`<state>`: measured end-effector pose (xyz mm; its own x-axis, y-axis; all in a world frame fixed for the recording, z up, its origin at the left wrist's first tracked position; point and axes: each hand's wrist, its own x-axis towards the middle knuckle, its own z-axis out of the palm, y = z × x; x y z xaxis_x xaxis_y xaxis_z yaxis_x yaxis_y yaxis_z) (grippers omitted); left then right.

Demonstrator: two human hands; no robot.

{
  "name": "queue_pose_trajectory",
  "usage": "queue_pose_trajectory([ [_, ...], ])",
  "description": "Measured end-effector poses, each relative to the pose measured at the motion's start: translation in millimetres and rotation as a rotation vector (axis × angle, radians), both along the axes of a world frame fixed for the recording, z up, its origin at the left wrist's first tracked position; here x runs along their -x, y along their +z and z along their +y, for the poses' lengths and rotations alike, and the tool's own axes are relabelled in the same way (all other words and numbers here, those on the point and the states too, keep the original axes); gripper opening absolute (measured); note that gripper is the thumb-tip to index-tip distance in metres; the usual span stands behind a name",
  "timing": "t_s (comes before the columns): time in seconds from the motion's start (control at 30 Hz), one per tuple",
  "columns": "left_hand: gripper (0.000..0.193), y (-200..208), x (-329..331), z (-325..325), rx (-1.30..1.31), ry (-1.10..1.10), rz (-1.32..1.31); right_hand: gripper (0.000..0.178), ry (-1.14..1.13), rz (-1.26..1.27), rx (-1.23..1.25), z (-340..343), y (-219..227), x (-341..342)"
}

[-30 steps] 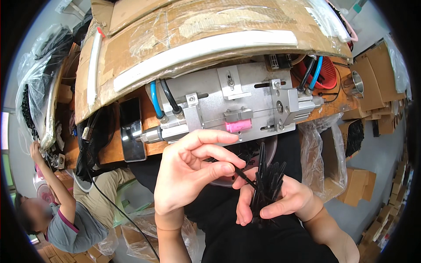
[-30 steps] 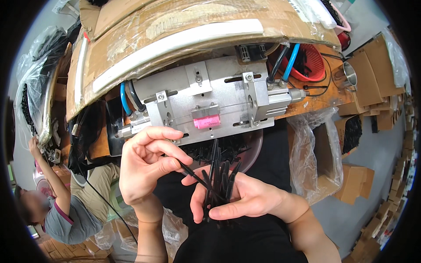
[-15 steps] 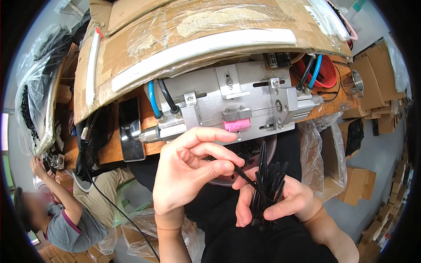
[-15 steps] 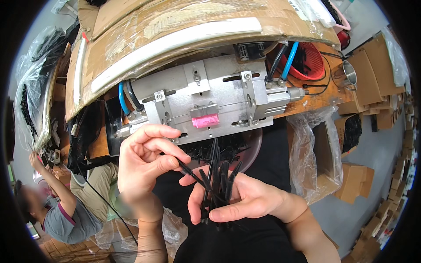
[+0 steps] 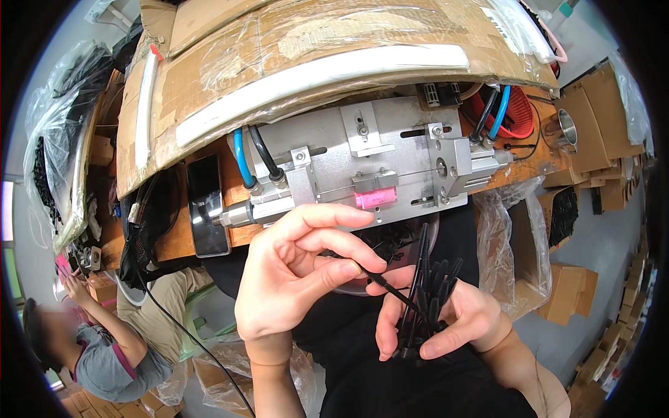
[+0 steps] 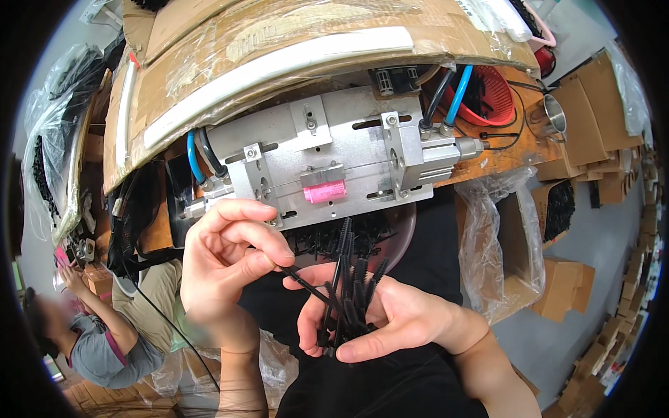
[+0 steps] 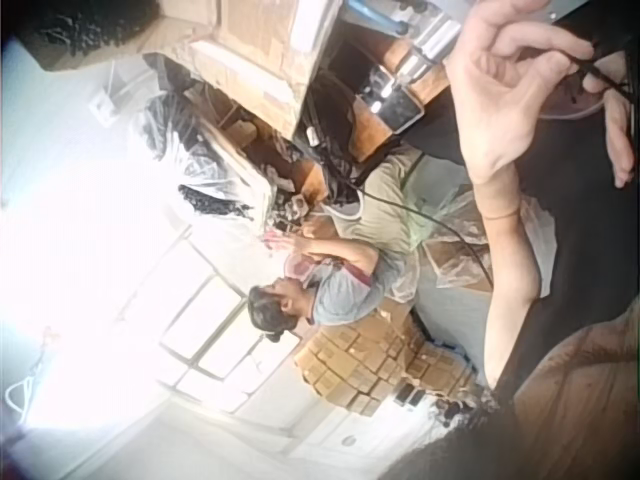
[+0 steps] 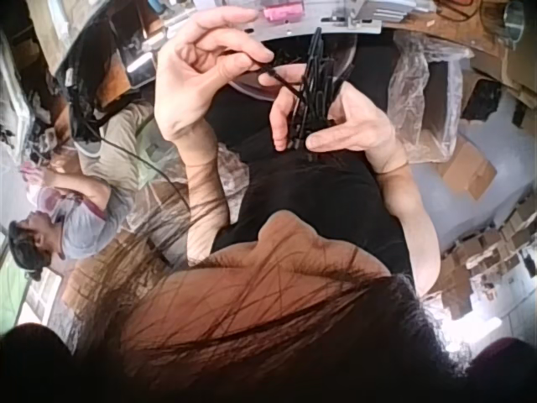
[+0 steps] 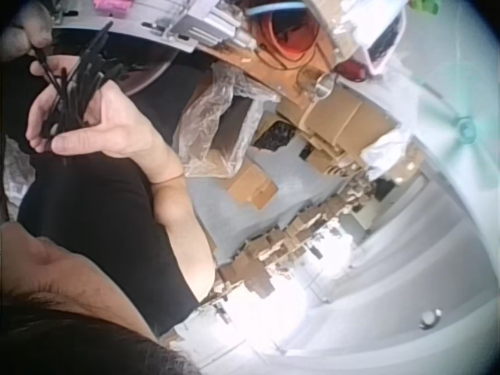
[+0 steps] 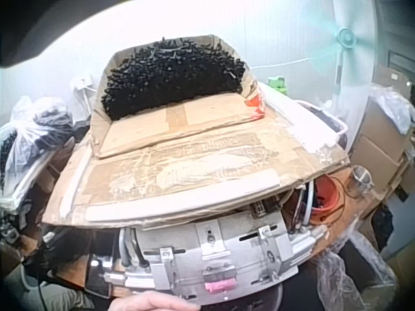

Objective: The person inserts black cable ties into a metal jig on a workbench and secures them by pressing a pink lever. They repeatedly pick up ties from a cardboard box, place them into the jig, and release them into a pink bowl below. The person also gathers and inspects a bundle of the processed ties.

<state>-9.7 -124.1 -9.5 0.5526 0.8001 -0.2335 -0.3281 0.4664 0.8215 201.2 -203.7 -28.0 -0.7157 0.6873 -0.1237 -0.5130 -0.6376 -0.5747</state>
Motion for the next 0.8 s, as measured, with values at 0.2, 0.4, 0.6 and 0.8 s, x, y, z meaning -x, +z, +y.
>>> queue_pose_trajectory([
  [0.2,0.042,-2,2,-2,-0.038,0.003,-0.002,0.082,0.001,0.001,0.003,0,1,1],
  [0.4,0.042,-6,6,-1,-0.1,-0.023,0.014,0.077,-0.007,-0.011,0.028,-2,5,2],
  [0.6,0.046,-46,-16,-31,-1.067,0.46,0.584,0.055,-0.468,-0.004,0.066,7,-7,-2],
  [0.8,0.052,-103,-59,-70,-1.52,0.92,0.759,0.026,-0.466,-0.195,0.056,10,-13,39],
])
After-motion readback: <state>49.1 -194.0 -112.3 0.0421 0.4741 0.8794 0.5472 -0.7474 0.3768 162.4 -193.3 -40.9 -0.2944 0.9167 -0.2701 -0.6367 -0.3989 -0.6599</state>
